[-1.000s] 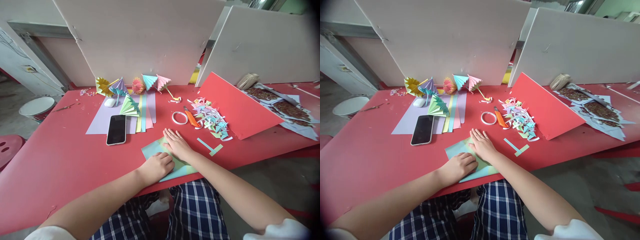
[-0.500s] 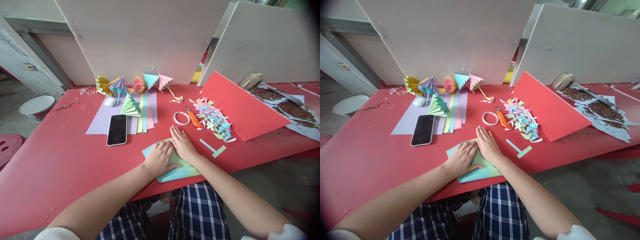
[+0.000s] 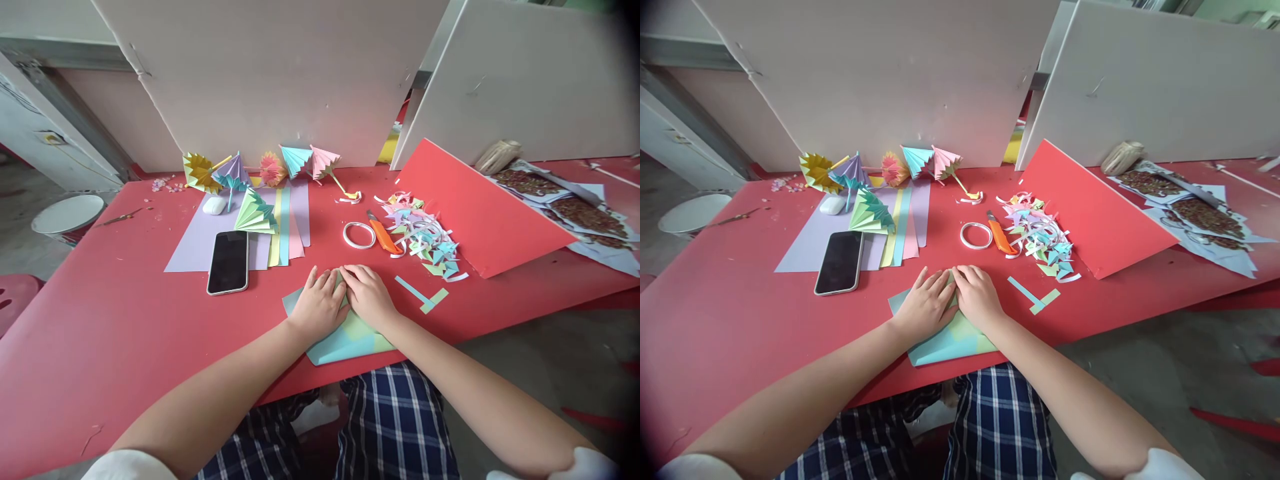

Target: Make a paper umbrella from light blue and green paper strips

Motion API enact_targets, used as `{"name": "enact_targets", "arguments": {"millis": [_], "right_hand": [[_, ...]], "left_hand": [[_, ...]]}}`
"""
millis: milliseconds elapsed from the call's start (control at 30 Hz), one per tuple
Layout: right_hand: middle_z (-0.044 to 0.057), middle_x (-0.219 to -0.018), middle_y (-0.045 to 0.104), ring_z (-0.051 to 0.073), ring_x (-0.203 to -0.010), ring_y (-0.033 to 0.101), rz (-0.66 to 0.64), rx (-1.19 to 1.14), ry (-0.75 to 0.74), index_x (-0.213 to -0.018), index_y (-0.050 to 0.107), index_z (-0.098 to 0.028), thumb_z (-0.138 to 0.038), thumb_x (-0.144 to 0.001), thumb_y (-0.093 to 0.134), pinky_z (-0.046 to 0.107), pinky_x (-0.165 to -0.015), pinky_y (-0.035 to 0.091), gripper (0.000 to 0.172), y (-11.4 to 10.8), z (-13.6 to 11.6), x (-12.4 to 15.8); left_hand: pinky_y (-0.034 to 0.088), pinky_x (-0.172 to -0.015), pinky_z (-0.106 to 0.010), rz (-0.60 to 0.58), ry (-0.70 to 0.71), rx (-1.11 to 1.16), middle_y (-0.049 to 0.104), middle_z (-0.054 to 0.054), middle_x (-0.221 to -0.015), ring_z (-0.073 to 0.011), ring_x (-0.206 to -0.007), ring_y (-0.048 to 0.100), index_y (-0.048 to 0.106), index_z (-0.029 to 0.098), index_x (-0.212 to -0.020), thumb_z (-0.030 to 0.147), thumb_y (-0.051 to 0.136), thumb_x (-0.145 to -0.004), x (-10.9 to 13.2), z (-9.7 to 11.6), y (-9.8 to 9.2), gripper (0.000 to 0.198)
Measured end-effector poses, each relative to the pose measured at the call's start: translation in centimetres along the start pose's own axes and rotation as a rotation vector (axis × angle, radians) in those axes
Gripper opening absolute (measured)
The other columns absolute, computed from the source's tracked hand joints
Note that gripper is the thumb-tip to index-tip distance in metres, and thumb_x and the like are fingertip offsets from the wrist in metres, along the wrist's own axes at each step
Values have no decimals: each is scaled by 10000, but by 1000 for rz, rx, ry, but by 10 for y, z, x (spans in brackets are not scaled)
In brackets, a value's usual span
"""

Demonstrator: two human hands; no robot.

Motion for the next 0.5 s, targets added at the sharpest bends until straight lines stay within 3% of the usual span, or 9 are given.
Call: {"name": "enact_targets", "arguments": {"millis": [300,500], "right_hand": [[110,-1214,508,243,-1169,372,-42,63,43,-1205,500,-105,-148,-820,364,384,-991,334,411,4,4,-5],[97,-1209,514,229,-1176,378,-32,32,37,-1193,512,-152,-146,-827,355,395,-989,345,398,3,4,-2]], "left_hand": [[349,-956,-423,4,11,-32,534,-195,-1152,-297,-1129,453,517,46,-1087,286,443,-819,3,6,1,368],[362,-946,-433,-8,2,15,529,-219,-1161,-296,-1149,440,507,40,-1085,262,453,-812,3,6,2,356]]}}
Point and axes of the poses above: each hand's wrist, its own x-axis away from the middle knuckle, its own y-axis out of the palm, z = x × y, the point moved 4 cm from there along -x, towards the middle knuckle
